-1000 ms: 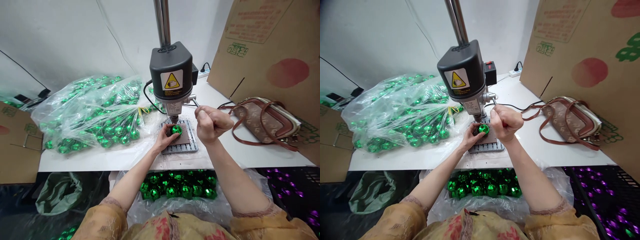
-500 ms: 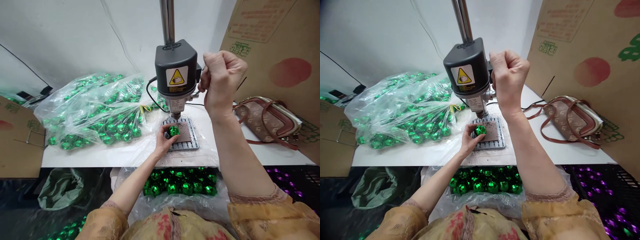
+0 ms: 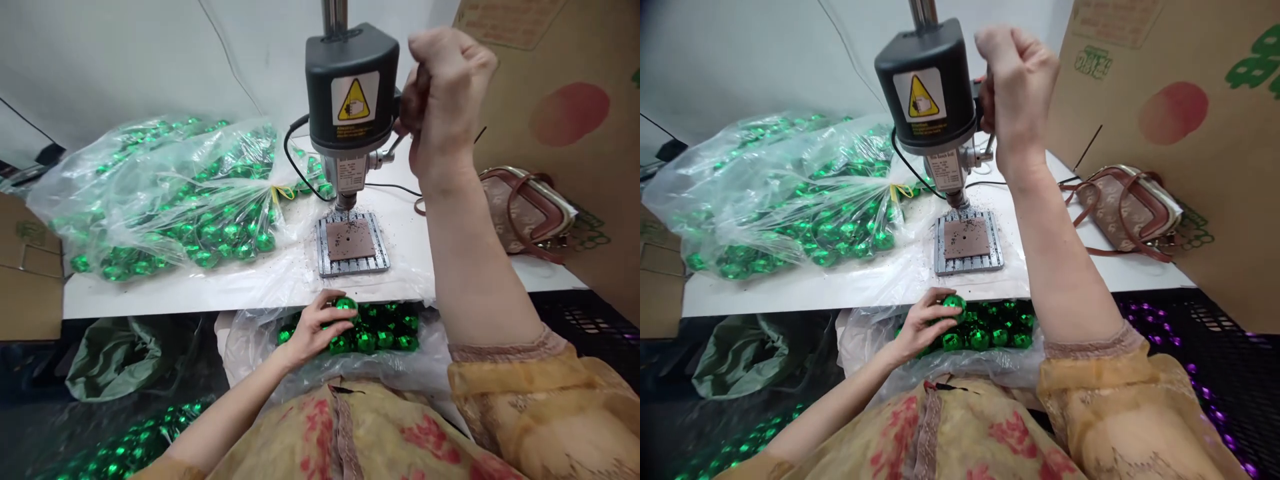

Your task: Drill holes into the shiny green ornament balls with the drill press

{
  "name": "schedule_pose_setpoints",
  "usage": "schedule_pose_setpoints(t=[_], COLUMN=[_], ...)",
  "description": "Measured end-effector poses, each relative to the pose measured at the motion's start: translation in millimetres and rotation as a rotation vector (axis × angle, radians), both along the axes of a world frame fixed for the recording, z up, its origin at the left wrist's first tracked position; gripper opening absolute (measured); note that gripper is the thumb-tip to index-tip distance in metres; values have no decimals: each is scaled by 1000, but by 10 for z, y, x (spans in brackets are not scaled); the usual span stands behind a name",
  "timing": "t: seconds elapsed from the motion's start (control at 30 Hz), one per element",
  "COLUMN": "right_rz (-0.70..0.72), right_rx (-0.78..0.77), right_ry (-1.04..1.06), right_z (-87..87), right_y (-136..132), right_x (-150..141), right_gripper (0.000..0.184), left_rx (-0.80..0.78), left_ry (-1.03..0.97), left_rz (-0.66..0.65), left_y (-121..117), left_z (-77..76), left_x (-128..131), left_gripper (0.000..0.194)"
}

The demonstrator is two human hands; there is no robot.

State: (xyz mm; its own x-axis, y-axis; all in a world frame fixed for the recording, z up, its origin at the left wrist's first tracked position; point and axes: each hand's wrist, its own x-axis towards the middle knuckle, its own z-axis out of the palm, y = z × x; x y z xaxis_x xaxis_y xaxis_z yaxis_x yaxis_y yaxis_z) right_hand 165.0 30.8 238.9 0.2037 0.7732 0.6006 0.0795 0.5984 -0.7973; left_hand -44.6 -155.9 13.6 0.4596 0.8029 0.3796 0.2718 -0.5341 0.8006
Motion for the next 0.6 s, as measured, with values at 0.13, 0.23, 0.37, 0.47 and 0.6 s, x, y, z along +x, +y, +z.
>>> schedule_pose_setpoints(t=[0.13, 0.23, 0.37, 0.47, 0.6], right_rz=[-62, -21, 35, 16, -7], right_rx=[-75, -42, 0, 24, 17], right_ry=[167, 135, 60, 44, 9], right_z=[79, 82, 51, 36, 45], right_y=[0, -17, -24, -12, 28], right_x=[-16, -4, 61, 94, 96], right_gripper=[34, 35, 30, 35, 43], left_rx=[81, 63, -5, -27, -38], left_ry=[319, 497, 599, 617, 604], left_rz=[-22, 81, 104, 96, 80], left_y=[-382, -498, -479, -421, -413], left_z=[-412, -628, -675, -611, -462], left_x=[-153, -181, -122, -110, -202], left_gripper=[28, 38, 45, 50, 51])
